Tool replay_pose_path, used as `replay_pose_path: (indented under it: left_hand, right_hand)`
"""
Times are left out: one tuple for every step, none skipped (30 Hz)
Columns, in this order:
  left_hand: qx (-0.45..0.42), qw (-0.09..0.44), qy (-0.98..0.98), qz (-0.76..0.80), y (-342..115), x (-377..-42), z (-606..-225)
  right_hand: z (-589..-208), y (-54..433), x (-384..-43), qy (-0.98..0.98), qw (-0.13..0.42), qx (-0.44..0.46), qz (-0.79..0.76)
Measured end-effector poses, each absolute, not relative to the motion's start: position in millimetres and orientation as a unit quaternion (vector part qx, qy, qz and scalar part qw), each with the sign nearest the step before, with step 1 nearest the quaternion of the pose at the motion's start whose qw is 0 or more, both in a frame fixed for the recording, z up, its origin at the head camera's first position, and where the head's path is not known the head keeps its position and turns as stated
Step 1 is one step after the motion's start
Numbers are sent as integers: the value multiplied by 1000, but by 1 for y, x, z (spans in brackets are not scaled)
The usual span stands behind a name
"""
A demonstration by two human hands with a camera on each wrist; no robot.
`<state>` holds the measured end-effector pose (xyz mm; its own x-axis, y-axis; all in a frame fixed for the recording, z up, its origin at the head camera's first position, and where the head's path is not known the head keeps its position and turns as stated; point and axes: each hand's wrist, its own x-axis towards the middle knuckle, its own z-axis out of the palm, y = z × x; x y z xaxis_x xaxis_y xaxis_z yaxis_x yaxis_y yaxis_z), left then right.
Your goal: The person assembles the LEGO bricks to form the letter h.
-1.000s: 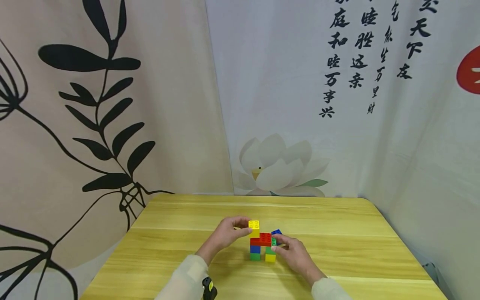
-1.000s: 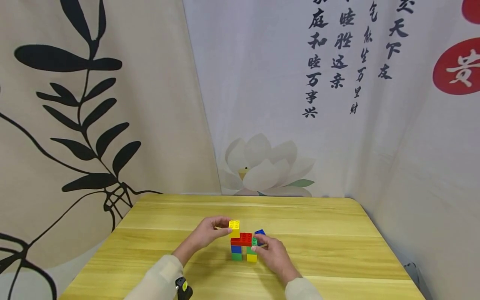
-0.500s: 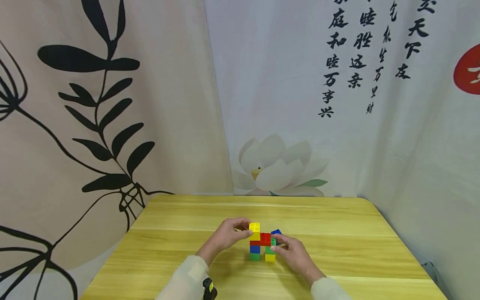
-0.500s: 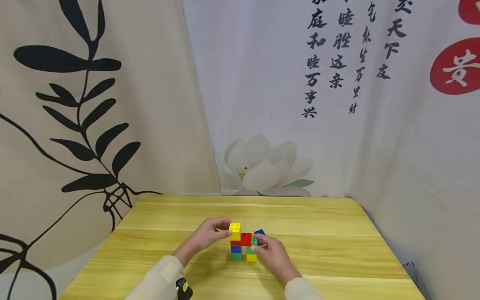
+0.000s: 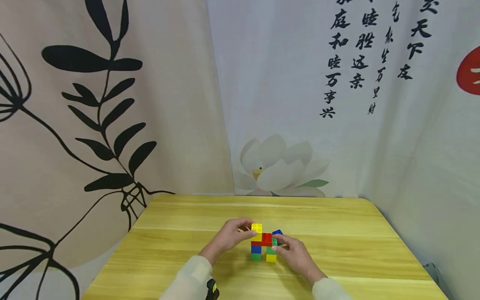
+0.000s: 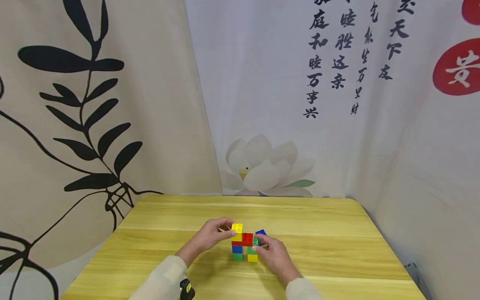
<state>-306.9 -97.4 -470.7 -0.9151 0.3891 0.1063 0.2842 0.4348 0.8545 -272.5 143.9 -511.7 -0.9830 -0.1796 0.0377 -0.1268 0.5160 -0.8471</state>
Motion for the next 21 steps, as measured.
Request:
replay_pose_path:
  left_hand:
    - [202, 52, 846, 490, -97, -307, -470]
    - [203, 52, 847, 489, -97, -306, -471]
    - [204, 51, 846, 489, -96, -306, -471]
    - [202, 50, 845, 492, -97, -305, -472]
    - [200, 49, 844, 495, -97, -304, -473]
    - [196, 48, 843, 498, -97, -303, -474]
    - [193, 49, 843, 501, -97, -303, -476]
    - [189, 50, 842, 503, -97, -302, -477]
    - [186, 50, 841, 506, -97, -301, -478]
    - [183, 51, 839, 509, -97, -301, -479]
    - [183, 50, 839, 511, -96, -300, -480]
    - [182, 51, 838, 512, -96, -300, -480]
    - [182, 51, 837, 514, -96, -300, -480]
    - [181, 51, 836, 516, -95, -299, -480]
    - [180, 50, 835, 518, -95, -299, -480]
    - [180, 48, 834, 519, -95, -299, -480]
    - [179, 46, 834, 520, -95, -299, -481]
    - [177, 45, 834, 520, -95, -299, -481]
    - [175, 44, 835, 520, -95, -299, -481]
    - [173, 43, 835, 521, -95, -299, -482]
    - [172, 42, 835, 521, -95, -299, -482]
  right_hand:
    - [-512, 144, -273, 871, 26, -88, -482]
    - [-512, 144, -273, 872, 24, -88, -481]
    - [-512, 143, -273, 873, 23, -86, -480]
    - [-513, 143, -273, 873, 23, -84, -479]
    - [-513, 142, -273, 874, 22, -83, -478]
    - [-513, 142, -273, 874, 23, -81, -479]
    - [-514, 142, -274, 875, 24, -77, -478]
    - [-514, 141, -274, 875, 25, -74, -477]
    - [-515, 141, -274, 877, 25, -74, -474]
    - [-515, 141, -274, 878, 26, -72, -473]
    - [-516, 141, -274, 879, 27, -71, -471]
    - [-516, 142, -274, 879, 28, -68, -471]
    - [-517, 142, -274, 880, 27, -67, -470]
    - [-517, 142, -274, 879, 26, -69, -471]
    - [-517, 143, -274, 878, 25, -70, -473]
    - [-517, 143, -274, 876, 25, -69, -476]
    - [-516, 143, -274, 875, 24, -70, -479]
    - [-516, 144, -274, 873, 24, -72, -482]
    - [-515, 144, -274, 872, 22, -74, -483]
    - [-514, 144, -274, 871, 22, -76, -484]
    - [-514, 144, -274, 871, 22, -76, -484]
